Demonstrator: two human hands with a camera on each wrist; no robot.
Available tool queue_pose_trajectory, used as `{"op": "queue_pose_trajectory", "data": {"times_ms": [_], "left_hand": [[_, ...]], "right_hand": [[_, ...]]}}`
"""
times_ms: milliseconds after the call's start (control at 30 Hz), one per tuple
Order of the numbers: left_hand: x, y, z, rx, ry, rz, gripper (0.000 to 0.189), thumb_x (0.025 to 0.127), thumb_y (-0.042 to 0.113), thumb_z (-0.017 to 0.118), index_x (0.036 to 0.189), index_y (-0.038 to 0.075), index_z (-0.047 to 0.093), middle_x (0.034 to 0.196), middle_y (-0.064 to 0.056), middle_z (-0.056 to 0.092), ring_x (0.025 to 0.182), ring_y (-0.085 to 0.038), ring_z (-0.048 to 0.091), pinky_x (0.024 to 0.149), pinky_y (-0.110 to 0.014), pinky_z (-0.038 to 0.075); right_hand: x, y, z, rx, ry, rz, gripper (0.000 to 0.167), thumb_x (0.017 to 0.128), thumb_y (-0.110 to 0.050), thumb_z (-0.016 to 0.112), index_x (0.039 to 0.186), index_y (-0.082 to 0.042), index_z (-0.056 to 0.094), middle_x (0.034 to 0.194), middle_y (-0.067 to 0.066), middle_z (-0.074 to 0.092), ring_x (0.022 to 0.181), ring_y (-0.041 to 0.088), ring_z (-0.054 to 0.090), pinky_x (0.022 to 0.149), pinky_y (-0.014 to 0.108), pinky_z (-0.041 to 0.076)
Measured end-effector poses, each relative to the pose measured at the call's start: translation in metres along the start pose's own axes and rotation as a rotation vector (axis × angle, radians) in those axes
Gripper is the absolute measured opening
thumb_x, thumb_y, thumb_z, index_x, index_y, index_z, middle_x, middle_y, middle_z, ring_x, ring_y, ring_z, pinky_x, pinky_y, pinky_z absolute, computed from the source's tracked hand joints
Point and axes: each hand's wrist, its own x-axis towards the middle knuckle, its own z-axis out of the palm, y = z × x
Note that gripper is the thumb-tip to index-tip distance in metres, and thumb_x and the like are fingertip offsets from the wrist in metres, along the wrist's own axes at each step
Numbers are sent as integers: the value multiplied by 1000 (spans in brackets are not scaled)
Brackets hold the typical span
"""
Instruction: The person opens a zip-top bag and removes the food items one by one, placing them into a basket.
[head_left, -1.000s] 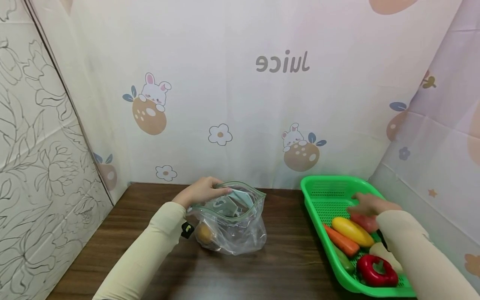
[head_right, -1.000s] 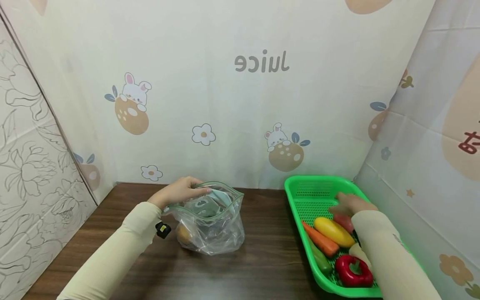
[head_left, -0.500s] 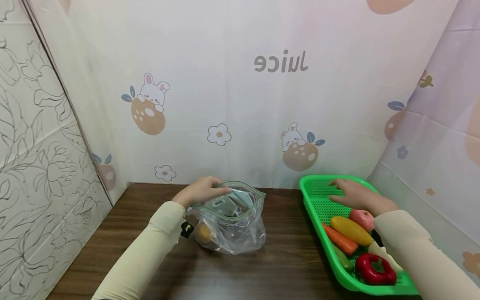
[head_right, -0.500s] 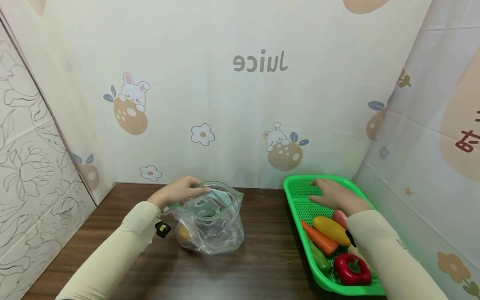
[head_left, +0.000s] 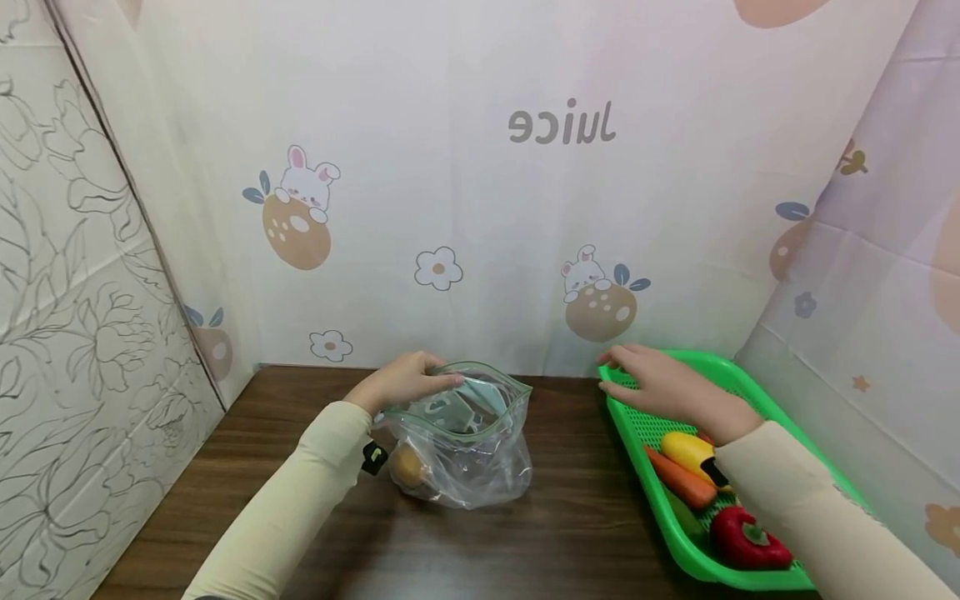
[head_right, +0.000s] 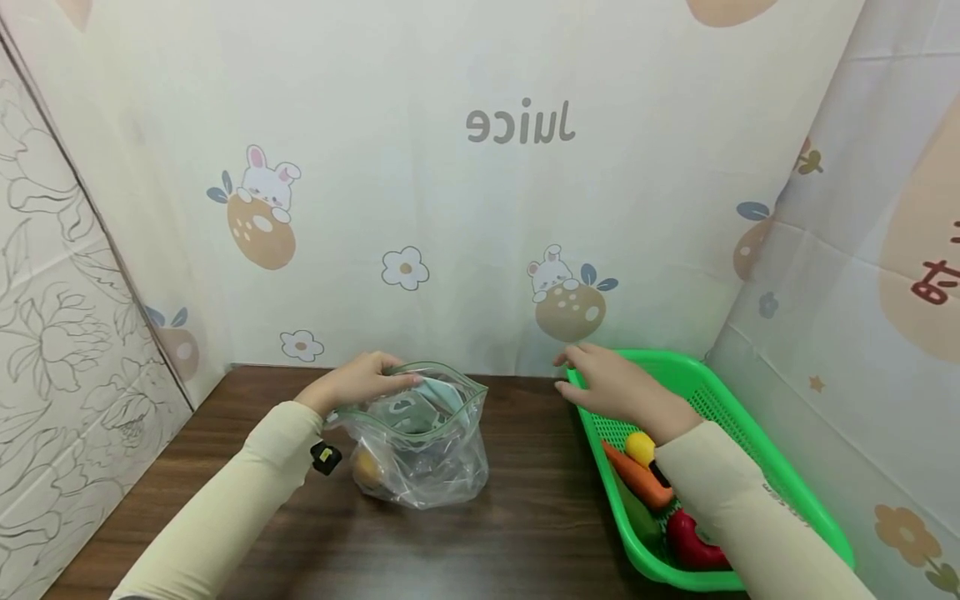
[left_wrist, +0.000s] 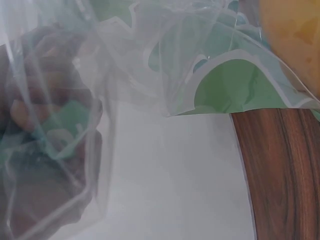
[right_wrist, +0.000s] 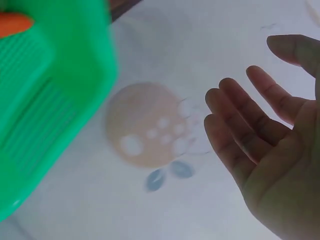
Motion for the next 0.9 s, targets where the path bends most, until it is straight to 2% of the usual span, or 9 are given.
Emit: {"op": "queue_pose_trajectory", "data": {"times_ms": [167,367,500,633,800,900], "left_hand": [[-1,1,0,5,8,7,51,98,51,60,85,2,61,60,6,31,45,-11,30,46,-28,36],[-1,0,1,-11,8,13,48,98,51,60,93,4,68,59,6,30,44,-10,28,45,-27,35],[-1,-1,0,-23,1,25,45,98,50,61,99,6,71,59,6,32,42,-10,28,44,-27,35],[0,-1,0,-16,1,28,48,98,50,61,97,3,69,60,5,36,43,-11,31,45,-27,36],[0,-1,0,-12,4,34,45,98,52,60,99,8,71,61,5,39,42,-11,32,45,-28,36],[1,-1,-1,-10,8,50,39,99,48,60,99,10,72,59,5,38,42,-10,30,44,-27,35]], "right_hand": [[10,-28,-3,-9,7,-47,29,97,-26,67,120,-9,63,117,7,64,103,25,62,87,47,53],[19,-47,-1,-16,17,-111,27,97,-26,68,119,-11,65,117,5,64,103,23,63,87,44,53],[26,-64,6,-15,69,-217,22,96,-23,69,115,-13,65,112,1,64,101,18,62,84,39,54],[37,-89,15,-34,121,-369,18,93,-17,72,109,-11,67,104,-1,63,88,13,60,76,32,53],[54,-119,28,-40,62,-461,19,91,-13,72,109,-9,68,99,0,61,80,12,57,71,27,51],[67,-134,38,-44,1,-482,16,91,-10,69,107,-9,70,101,1,64,84,14,62,73,28,52]]}}
